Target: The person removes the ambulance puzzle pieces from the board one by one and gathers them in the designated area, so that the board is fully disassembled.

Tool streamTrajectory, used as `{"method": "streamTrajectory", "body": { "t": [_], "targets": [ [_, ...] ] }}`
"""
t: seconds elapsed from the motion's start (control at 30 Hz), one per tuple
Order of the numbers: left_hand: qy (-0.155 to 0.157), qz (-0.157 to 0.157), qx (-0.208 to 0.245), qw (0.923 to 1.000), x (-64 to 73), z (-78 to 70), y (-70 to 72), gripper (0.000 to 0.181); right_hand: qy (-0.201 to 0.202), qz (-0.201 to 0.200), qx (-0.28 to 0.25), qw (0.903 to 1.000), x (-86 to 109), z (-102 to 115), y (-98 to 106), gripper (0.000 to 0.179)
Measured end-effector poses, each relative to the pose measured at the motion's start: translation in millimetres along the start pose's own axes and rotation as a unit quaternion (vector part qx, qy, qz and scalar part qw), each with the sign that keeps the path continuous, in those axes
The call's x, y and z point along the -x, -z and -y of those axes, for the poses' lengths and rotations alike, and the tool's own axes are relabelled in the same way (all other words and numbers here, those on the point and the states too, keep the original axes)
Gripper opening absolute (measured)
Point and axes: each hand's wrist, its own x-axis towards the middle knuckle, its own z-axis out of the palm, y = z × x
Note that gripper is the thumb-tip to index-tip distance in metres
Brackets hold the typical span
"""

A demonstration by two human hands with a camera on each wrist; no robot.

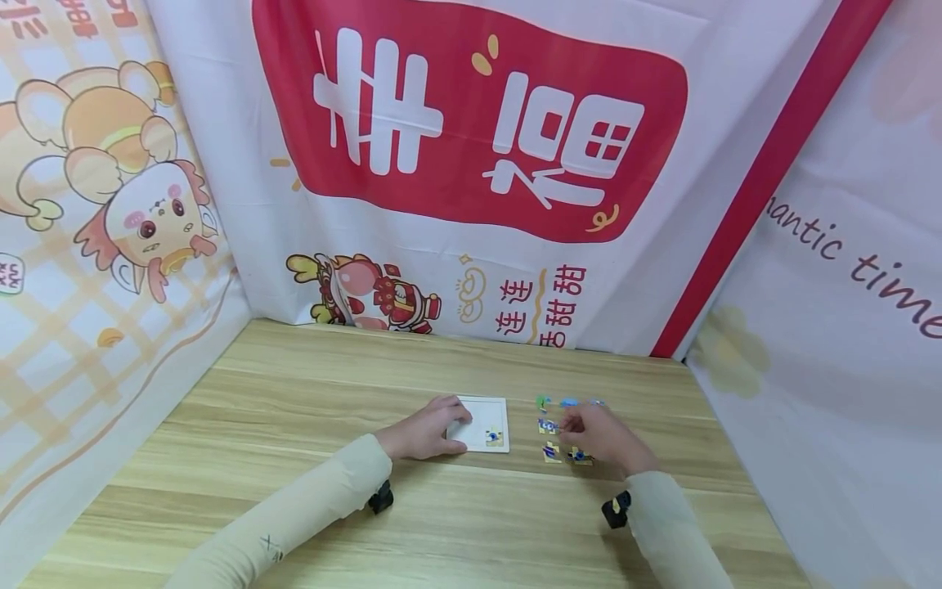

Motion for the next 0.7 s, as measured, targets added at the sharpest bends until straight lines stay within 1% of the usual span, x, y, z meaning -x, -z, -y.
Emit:
{"method": "streamTrajectory", "body": {
  "t": [0.07, 0.2, 0.33, 0.43, 0.5, 0.6, 0.7],
  "targets": [
    [0.001, 0.000, 0.001, 1.0000, 0.3, -0.1, 0.4, 0.048, 0.017, 0.003, 0.004, 0.9999, -7.9, 15.3, -4.2, 0.007],
    [-0.002, -0.001, 0.001, 1.0000, 0.2, 0.6, 0.0, 0.048, 0.064, 0.001, 0.023, 0.9977, -23.8, 45.6, -14.6, 0.011],
    [-0.006, -0.003, 0.001, 1.0000, 0.3, 1.1, -0.2, 0.047, 0.085, 0.011, 0.024, 0.9961, -39.5, 68.3, -26.1, 0.017],
    [-0.008, -0.001, 0.000, 1.0000, 0.1, 0.3, 0.0, 0.046, 0.091, 0.018, 0.027, 0.9954, -48.5, 75.4, -34.0, 0.020],
    [-0.008, -0.002, 0.000, 1.0000, -0.1, 0.2, 0.1, 0.046, 0.102, 0.022, 0.035, 0.9940, -52.5, 76.5, -38.6, 0.017],
    [-0.014, -0.005, -0.001, 0.9999, -0.3, 0.7, 0.4, 0.045, 0.121, 0.028, 0.039, 0.9915, -55.5, 76.9, -42.3, 0.010],
    [-0.014, -0.005, 0.001, 0.9999, 0.1, 1.1, 1.6, 0.045, 0.129, 0.031, 0.042, 0.9903, -56.4, 77.1, -43.2, 0.010]
  ]
}}
